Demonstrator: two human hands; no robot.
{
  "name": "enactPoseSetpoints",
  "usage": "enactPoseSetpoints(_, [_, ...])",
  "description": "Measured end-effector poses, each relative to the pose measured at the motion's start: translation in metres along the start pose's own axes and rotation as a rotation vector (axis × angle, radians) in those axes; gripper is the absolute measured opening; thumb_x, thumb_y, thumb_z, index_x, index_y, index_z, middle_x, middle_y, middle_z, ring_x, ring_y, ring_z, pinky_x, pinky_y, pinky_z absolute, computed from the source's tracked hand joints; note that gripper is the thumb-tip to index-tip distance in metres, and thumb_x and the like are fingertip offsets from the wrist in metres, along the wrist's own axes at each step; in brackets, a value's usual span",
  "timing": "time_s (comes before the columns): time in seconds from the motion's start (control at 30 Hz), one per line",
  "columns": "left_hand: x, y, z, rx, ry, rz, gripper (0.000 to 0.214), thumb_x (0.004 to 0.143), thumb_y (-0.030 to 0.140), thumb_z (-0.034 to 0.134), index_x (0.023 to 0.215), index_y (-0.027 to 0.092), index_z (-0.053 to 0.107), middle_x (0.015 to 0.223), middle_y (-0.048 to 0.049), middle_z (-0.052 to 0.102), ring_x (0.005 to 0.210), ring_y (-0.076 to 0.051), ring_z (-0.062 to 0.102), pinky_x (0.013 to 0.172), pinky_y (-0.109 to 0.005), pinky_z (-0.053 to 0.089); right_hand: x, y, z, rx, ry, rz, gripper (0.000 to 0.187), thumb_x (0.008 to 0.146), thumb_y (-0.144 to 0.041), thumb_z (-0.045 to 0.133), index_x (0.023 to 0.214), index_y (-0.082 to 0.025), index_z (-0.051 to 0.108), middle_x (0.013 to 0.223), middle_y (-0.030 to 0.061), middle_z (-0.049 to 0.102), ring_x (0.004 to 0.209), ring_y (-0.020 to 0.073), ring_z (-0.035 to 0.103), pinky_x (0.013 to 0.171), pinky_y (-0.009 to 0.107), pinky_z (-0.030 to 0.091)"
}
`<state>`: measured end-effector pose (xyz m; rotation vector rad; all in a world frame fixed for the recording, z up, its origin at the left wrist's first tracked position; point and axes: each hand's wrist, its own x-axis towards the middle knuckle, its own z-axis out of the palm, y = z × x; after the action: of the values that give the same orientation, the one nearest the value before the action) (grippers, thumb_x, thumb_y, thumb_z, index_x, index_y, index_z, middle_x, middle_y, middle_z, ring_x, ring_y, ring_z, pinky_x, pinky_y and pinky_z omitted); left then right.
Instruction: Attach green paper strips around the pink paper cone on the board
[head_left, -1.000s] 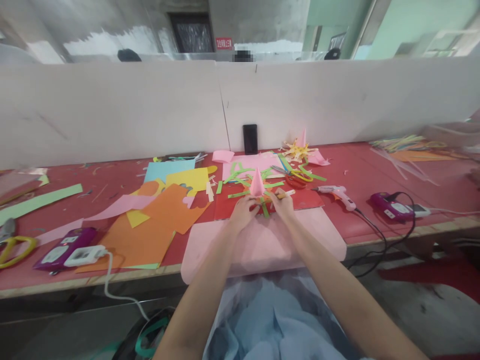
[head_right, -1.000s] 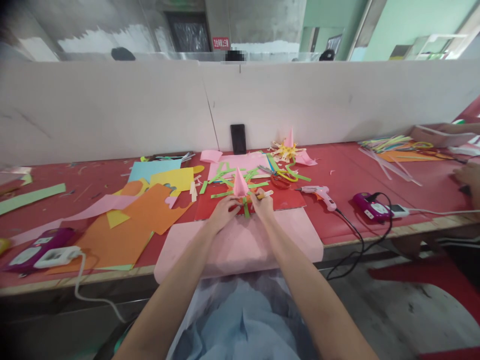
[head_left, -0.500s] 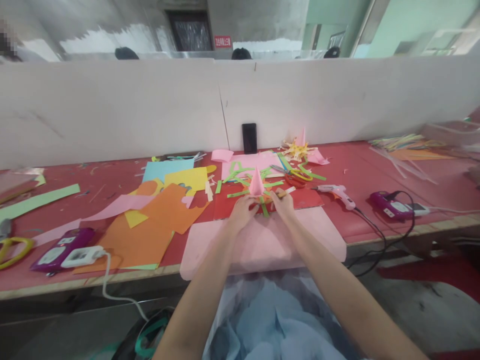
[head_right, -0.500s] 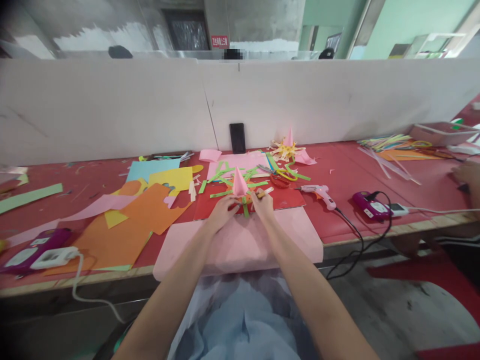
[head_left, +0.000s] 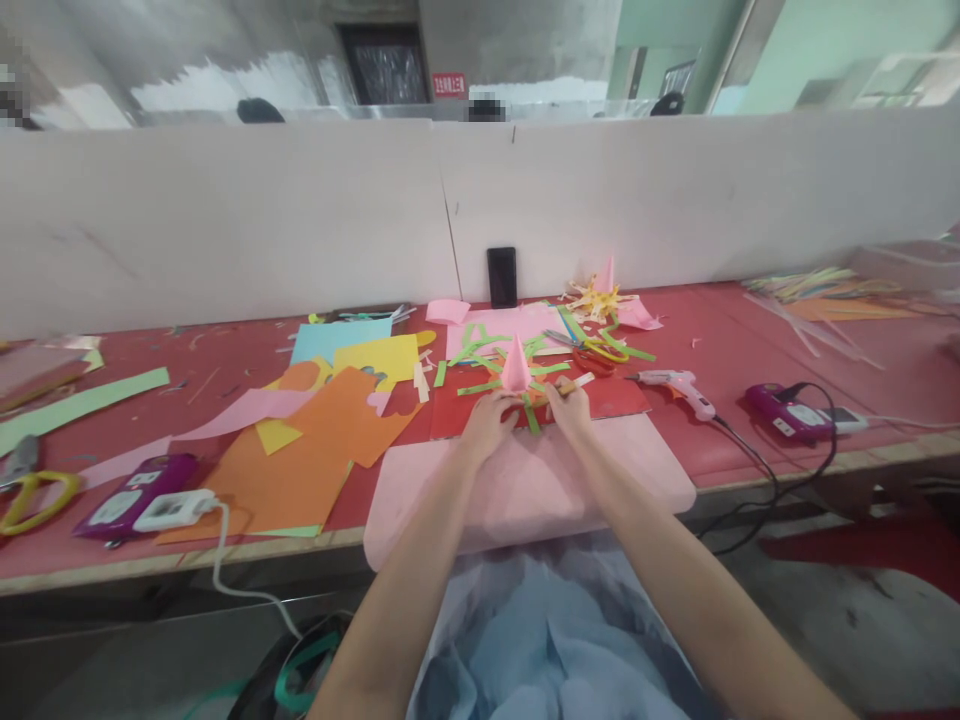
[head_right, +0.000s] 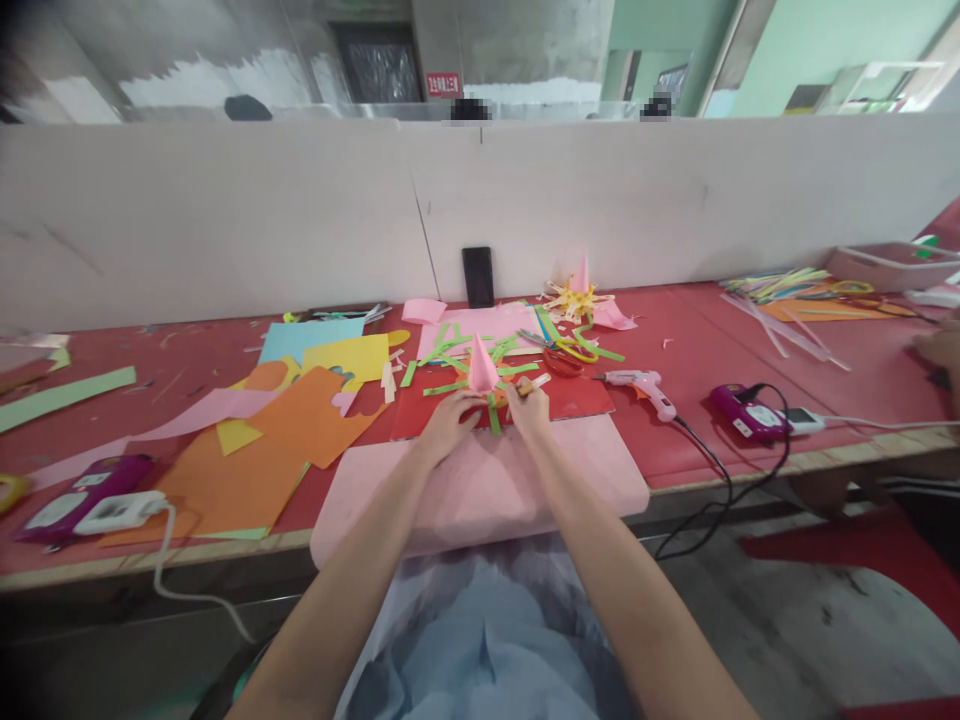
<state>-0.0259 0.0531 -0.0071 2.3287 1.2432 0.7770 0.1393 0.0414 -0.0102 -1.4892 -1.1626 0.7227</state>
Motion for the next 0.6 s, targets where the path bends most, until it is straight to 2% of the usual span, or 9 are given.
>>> enactPoseSetpoints(0.33, [0.0011,-0.0019,0.0004,-0.002,0.001,0.014,0.025,0.083,0.014,0.051,0.1,0.022,0.068,0.114,-0.0051,0.061,0.109,-0.019,0.055,0.101,-0.037,0.041,-0.0021,-0.0038,-0.0016,0.024,-0.037,-0.006,0.027,0.075,-0.035,0.049,0.055,-0.024,0.034,0.031,-0.008,0.044,0.036,0.0115,0.045,0.05,0.022,0.037])
enactPoseSetpoints(0.43, [0.0011,-0.0037,0.0018,0.0,0.004,0.006,0.026,0.083,0.013,0.052,0.101,0.021,0.068,0.114,-0.0053,0.061,0.109,-0.019,0.055,0.101,-0.037,0.04,-0.0014,-0.0014,-0.0011,0.046,-0.048,0.012,0.028,0.073,-0.033,0.049,0.053,-0.024,0.032,0.029,-0.0086,0.041,0.034,0.0109,0.043,0.048,0.022,0.036])
enactPoseSetpoints(0.6, [0.0003,-0.0022,0.0011,0.002,-0.006,-0.012,0.026,0.084,0.015,0.051,0.102,0.021,0.067,0.116,-0.0052,0.061,0.11,-0.02,0.054,0.102,-0.039,0.04,0.0007,0.005,0.0006,0.069,-0.03,-0.015,0.027,0.075,-0.035,0.048,0.055,-0.024,0.035,0.032,-0.0076,0.045,0.035,0.0116,0.045,0.047,0.022,0.037])
